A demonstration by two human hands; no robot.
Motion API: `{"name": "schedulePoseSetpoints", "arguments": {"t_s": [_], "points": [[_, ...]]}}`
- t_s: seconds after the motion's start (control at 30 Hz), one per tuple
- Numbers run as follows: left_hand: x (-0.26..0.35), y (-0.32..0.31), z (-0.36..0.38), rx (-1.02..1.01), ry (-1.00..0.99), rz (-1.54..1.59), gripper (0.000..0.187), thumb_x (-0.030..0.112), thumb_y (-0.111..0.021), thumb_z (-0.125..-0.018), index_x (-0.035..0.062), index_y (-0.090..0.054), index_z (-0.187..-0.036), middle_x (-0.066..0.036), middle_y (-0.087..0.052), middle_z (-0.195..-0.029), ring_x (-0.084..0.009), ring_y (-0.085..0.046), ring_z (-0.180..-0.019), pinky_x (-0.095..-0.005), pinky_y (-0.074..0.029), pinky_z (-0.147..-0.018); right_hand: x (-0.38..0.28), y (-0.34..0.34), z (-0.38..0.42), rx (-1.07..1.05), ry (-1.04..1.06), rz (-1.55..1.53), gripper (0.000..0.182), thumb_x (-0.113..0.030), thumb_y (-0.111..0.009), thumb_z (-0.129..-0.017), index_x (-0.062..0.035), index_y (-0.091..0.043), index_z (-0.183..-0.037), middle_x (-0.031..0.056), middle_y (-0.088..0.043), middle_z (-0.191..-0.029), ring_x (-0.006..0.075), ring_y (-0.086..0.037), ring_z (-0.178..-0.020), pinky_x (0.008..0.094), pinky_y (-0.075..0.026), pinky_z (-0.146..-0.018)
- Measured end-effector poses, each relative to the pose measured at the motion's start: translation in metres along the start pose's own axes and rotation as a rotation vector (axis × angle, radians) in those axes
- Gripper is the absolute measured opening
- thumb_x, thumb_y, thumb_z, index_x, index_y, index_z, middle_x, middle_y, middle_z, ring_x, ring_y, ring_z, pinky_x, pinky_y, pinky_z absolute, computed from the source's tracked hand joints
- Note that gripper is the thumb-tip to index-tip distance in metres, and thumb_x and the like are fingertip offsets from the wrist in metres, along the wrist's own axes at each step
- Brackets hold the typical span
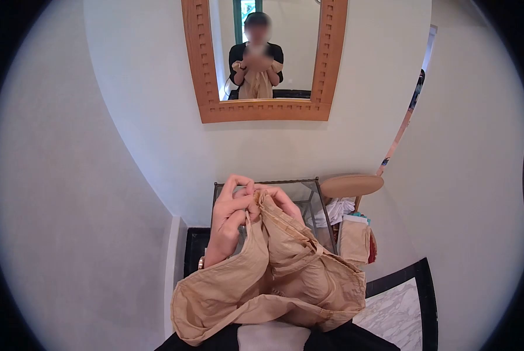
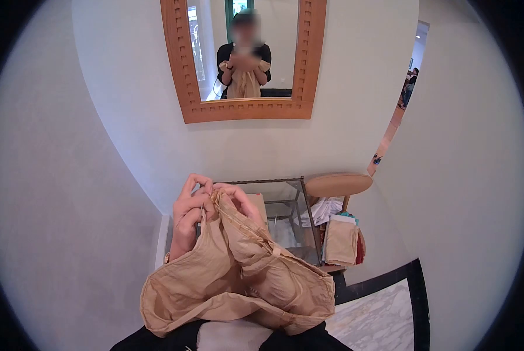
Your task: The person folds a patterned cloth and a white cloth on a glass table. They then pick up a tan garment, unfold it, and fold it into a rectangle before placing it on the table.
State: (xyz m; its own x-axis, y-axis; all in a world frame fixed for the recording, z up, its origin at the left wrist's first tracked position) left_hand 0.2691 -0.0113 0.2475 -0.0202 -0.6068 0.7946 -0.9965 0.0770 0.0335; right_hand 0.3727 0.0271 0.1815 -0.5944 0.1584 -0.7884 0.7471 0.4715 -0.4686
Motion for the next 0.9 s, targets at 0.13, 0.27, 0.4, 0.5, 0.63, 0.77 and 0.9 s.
{"name": "schedulePoseSetpoints", "arguments": {"t_s": [0.13,0.27,0.4,0.5,0.63,0.77,0.9], "points": [[-0.006,0.000,0.000,-0.008,0.024,-0.068,0.011,0.006,-0.042,-0.066,-0.0034,-0.046,-0.062,-0.012,-0.040,-0.096,-0.0167,-0.045,-0.076,-0.0249,-0.036,-0.069,0.003,-0.006,0.004,0.105,-0.113,-0.014,0.024,-0.021,-0.047,-0.102,-0.0048,-0.048,-0.119,0.0045,-0.055,-0.103,0.0071,-0.054,-0.089,0.0223,-0.046,-0.077],[-0.004,0.000,-0.003,-0.044,0.100,-0.131,0.015,0.011,-0.042,-0.067,-0.0019,-0.049,-0.063,-0.011,-0.044,-0.093,-0.0186,-0.047,-0.079,-0.0254,-0.037,-0.073,0.022,0.007,0.003,-0.079,-0.079,0.117,0.027,-0.026,-0.047,-0.102,-0.0018,-0.054,-0.111,0.0023,-0.058,-0.092,0.0071,-0.055,-0.081,0.0221,-0.047,-0.065],[0.033,0.011,-0.007,-0.145,-0.039,-0.237,0.018,0.004,-0.043,-0.079,-0.0041,-0.058,-0.072,-0.011,-0.053,-0.093,-0.0176,-0.053,-0.079,-0.0271,-0.042,-0.072,0.019,0.008,0.011,0.058,-0.373,-0.060,0.028,-0.030,-0.050,-0.101,-0.0038,-0.061,-0.101,-0.0021,-0.060,-0.081,0.0059,-0.055,-0.068,0.0213,-0.045,-0.060],[0.059,-0.013,0.017,-0.638,-0.007,-0.081,0.031,0.020,-0.044,-0.093,-0.0041,-0.063,-0.089,-0.017,-0.058,-0.097,-0.0243,-0.059,-0.083,-0.0339,-0.048,-0.074,0.007,0.006,0.012,0.168,-0.312,-0.110,0.028,-0.030,-0.050,-0.100,-0.0037,-0.061,-0.101,-0.0020,-0.060,-0.081,0.0059,-0.055,-0.067,0.0216,-0.045,-0.058],[0.023,-0.064,0.109,-1.402,0.353,-0.443,0.060,0.047,-0.041,-0.098,-0.0073,-0.051,-0.121,-0.030,-0.058,-0.107,-0.0375,-0.061,-0.094,-0.0407,-0.051,-0.079,0.016,0.026,0.007,0.220,-0.359,-0.321,0.030,-0.032,-0.052,-0.100,-0.0032,-0.062,-0.099,-0.0017,-0.060,-0.080,0.0062,-0.055,-0.067,0.0217,-0.045,-0.058],[-0.041,-0.047,0.173,-1.751,0.653,-0.648,0.053,0.037,-0.041,-0.100,-0.0056,-0.045,-0.131,-0.027,-0.060,-0.109,-0.0397,-0.059,-0.097,-0.0419,-0.050,-0.081,-0.009,0.083,-0.006,0.407,-0.042,-0.110,0.031,-0.033,-0.052,-0.100,-0.0033,-0.062,-0.098,-0.0017,-0.060,-0.079,0.0063,-0.055,-0.067,0.0217,-0.045,-0.058],[-0.046,-0.027,0.198,-1.813,0.520,-0.221,0.040,0.027,-0.040,-0.101,0.0043,-0.049,-0.133,-0.024,-0.061,-0.110,-0.0386,-0.058,-0.100,-0.0443,-0.046,-0.087,-0.054,0.165,-0.014,0.613,0.325,0.129,0.032,-0.033,-0.052,-0.100,-0.0033,-0.062,-0.098,-0.0017,-0.060,-0.079,0.0063,-0.055,-0.066,0.0216,-0.045,-0.058]]}}
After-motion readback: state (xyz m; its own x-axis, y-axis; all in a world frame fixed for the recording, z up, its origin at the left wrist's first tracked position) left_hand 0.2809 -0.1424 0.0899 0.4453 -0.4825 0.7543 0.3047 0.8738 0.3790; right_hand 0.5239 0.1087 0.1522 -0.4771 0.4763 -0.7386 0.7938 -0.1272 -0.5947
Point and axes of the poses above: each hand's wrist, its own z-axis away from the middle knuckle, its own y-axis out of the back of the hand, x = y × z, the point moved 7 cm from there along -z, towards the middle knuckle
